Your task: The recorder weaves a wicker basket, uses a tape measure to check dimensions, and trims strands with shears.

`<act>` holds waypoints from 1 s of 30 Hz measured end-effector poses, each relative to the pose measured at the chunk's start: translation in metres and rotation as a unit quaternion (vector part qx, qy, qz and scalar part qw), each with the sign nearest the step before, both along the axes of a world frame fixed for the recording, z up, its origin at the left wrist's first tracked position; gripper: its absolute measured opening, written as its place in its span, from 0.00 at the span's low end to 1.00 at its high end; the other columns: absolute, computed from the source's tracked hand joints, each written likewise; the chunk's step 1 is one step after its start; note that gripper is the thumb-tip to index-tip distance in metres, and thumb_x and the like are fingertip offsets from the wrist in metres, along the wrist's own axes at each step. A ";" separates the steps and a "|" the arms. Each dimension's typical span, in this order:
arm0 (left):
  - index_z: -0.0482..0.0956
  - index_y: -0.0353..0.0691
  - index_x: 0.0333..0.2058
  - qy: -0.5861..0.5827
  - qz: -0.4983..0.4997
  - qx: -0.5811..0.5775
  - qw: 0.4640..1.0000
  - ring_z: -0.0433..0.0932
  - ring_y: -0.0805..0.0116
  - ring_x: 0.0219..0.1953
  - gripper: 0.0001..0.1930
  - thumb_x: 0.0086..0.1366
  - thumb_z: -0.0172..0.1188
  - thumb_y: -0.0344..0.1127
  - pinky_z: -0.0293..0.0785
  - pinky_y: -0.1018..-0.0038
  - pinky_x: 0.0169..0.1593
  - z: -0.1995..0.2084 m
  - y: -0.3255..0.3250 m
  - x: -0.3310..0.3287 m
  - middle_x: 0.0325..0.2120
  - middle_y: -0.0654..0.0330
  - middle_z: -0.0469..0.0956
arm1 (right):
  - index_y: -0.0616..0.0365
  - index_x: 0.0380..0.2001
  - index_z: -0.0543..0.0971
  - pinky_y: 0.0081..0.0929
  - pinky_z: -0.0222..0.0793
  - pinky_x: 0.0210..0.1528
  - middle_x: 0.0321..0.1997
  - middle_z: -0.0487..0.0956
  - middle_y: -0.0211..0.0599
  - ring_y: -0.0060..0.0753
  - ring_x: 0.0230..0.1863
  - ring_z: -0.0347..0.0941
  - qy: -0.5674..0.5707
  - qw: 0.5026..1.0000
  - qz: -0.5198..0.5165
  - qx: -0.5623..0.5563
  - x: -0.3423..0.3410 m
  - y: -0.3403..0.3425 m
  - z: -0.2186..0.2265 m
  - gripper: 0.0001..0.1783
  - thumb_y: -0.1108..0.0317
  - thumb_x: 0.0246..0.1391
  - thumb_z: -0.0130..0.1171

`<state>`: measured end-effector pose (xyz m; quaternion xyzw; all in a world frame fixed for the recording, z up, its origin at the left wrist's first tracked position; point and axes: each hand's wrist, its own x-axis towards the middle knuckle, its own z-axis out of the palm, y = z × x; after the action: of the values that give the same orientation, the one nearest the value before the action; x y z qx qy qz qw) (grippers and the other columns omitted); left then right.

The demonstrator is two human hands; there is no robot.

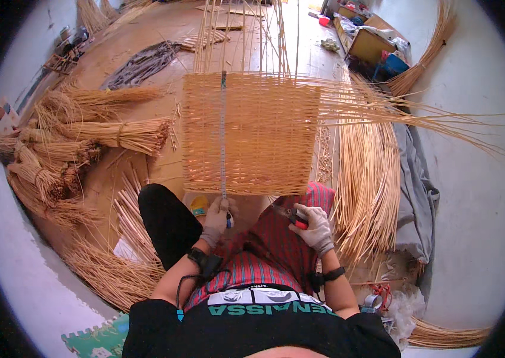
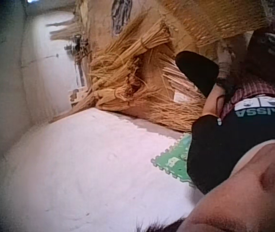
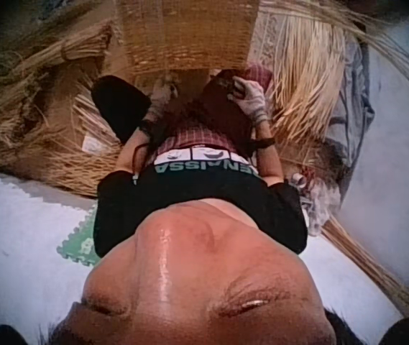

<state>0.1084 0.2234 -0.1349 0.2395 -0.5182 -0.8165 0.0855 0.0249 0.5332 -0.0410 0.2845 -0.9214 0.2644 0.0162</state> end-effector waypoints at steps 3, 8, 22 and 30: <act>0.74 0.36 0.46 -0.014 -0.027 -0.014 0.999 0.80 0.72 0.32 0.11 0.79 0.49 0.38 0.78 0.73 0.34 0.007 0.003 0.000 0.31 0.61 0.79 | 0.42 0.58 0.79 0.41 0.67 0.60 0.46 0.82 0.36 0.45 0.54 0.75 0.011 1.000 0.001 0.007 0.000 -0.001 -0.001 0.38 0.53 0.40 0.79; 0.75 0.36 0.45 -0.053 -0.049 -0.066 0.995 0.79 0.72 0.30 0.15 0.79 0.47 0.43 0.77 0.73 0.33 0.028 0.006 0.001 0.30 0.60 0.79 | 0.43 0.58 0.79 0.40 0.67 0.60 0.45 0.82 0.36 0.44 0.53 0.75 0.019 1.000 0.005 -0.003 -0.001 -0.002 -0.006 0.39 0.54 0.39 0.80; 0.75 0.38 0.47 -0.054 -0.057 -0.120 0.990 0.79 0.70 0.28 0.16 0.79 0.48 0.45 0.77 0.72 0.33 -0.001 0.015 -0.008 0.30 0.61 0.82 | 0.44 0.56 0.80 0.42 0.68 0.58 0.44 0.81 0.35 0.45 0.51 0.75 0.062 0.997 0.011 -0.044 -0.001 -0.004 -0.011 0.38 0.58 0.37 0.81; 0.68 0.42 0.51 -0.008 -0.123 0.031 0.992 0.79 0.64 0.27 0.13 0.79 0.48 0.45 0.75 0.68 0.30 0.005 0.009 -0.011 0.27 0.55 0.80 | 0.49 0.59 0.79 0.38 0.72 0.58 0.44 0.81 0.36 0.40 0.50 0.76 0.036 0.998 0.012 -0.055 -0.001 0.001 -0.012 0.38 0.66 0.41 0.79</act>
<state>0.0974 0.2322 -0.1303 0.1832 -0.5189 -0.8345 -0.0271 0.0241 0.5338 -0.0531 0.3034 -0.9008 0.3044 0.0618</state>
